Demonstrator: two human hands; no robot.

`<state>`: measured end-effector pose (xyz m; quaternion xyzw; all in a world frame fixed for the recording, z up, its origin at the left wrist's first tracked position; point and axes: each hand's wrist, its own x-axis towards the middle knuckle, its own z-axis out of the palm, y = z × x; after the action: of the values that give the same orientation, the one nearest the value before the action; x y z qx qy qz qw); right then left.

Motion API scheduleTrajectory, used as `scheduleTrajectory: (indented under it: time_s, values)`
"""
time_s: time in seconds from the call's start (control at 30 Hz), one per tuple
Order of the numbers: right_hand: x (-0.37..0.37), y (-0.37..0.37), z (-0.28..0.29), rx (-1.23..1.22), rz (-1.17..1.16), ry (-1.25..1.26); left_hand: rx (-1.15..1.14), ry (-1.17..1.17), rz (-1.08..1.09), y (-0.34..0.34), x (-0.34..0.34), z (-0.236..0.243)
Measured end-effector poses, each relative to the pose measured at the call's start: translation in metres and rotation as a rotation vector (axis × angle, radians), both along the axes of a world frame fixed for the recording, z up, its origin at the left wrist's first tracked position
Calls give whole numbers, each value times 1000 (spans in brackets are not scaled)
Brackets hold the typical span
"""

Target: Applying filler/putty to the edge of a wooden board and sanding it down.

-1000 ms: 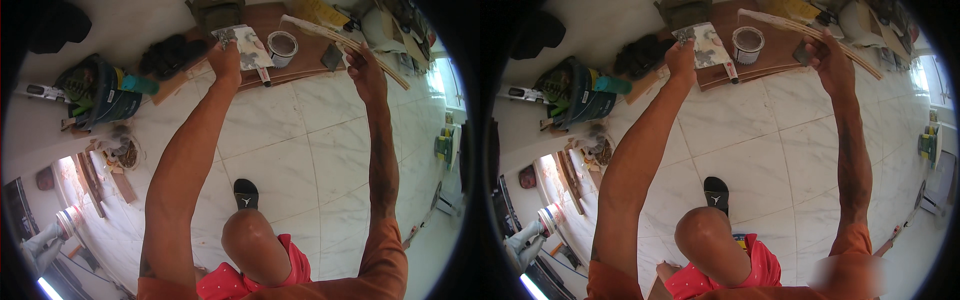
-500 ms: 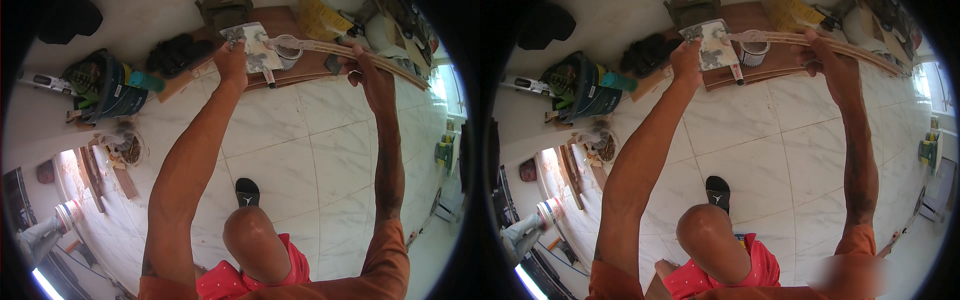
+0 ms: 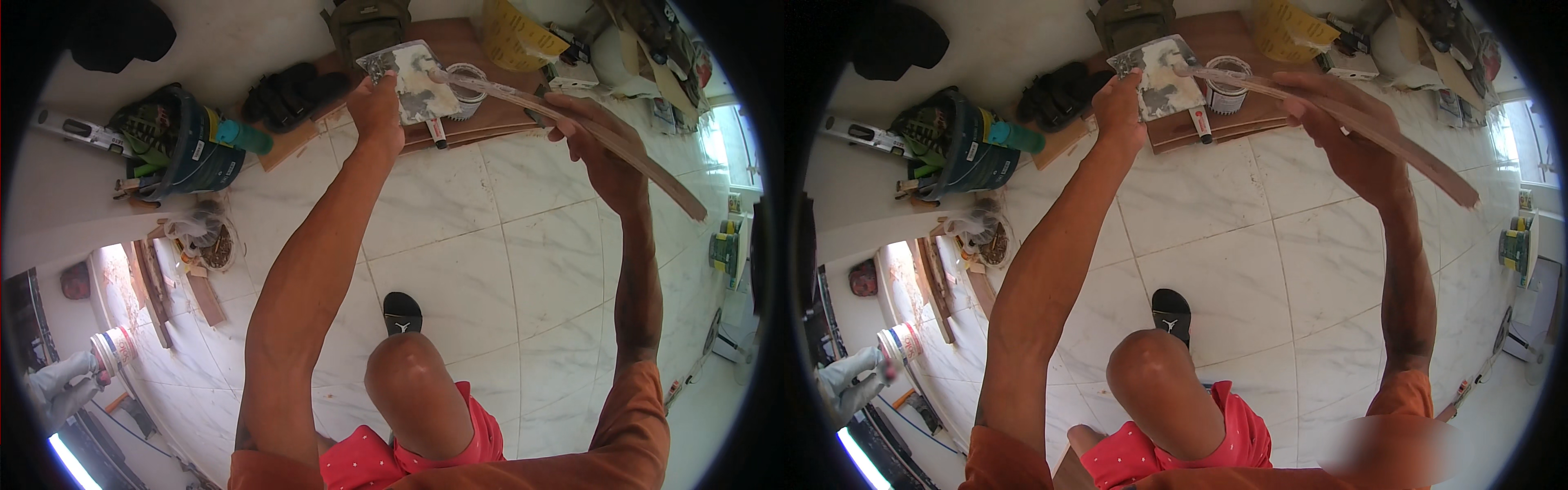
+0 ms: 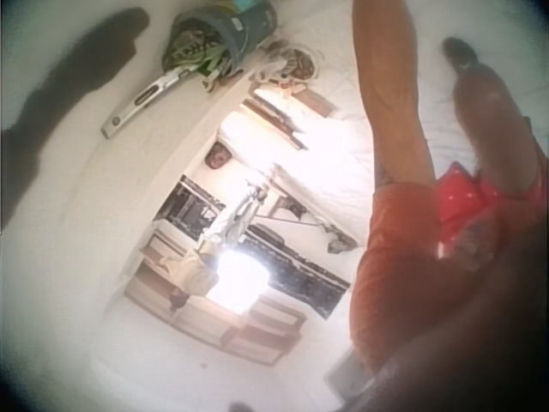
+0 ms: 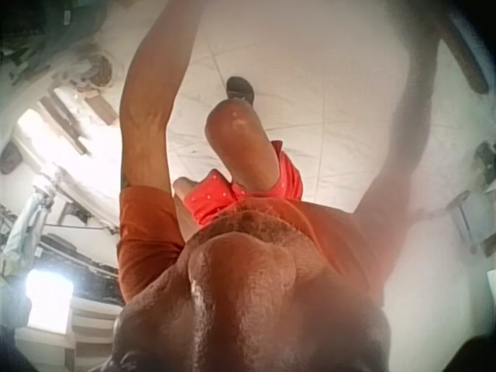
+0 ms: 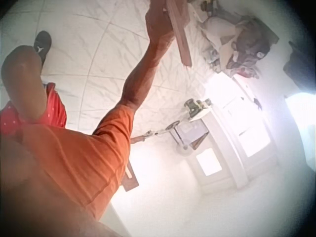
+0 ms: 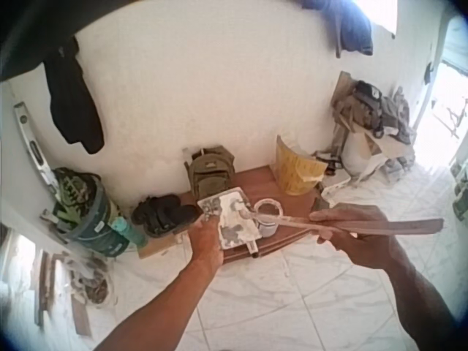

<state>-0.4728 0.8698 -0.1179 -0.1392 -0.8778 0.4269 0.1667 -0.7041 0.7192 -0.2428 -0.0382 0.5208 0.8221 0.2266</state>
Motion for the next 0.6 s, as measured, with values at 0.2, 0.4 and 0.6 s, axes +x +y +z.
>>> scheduleTrajectory:
  time_s: [0.2, 0.4, 0.6]
  values:
    - [2, -2, 1, 209, 152, 150, 53, 1, 1, 3, 1, 0]
    - [-1, 4, 3, 284, 243, 101, -5, 86, -4, 0, 1, 1]
    - [-9, 5, 8, 385, 343, 156, -68, 155, -22, -4, -4, -1]
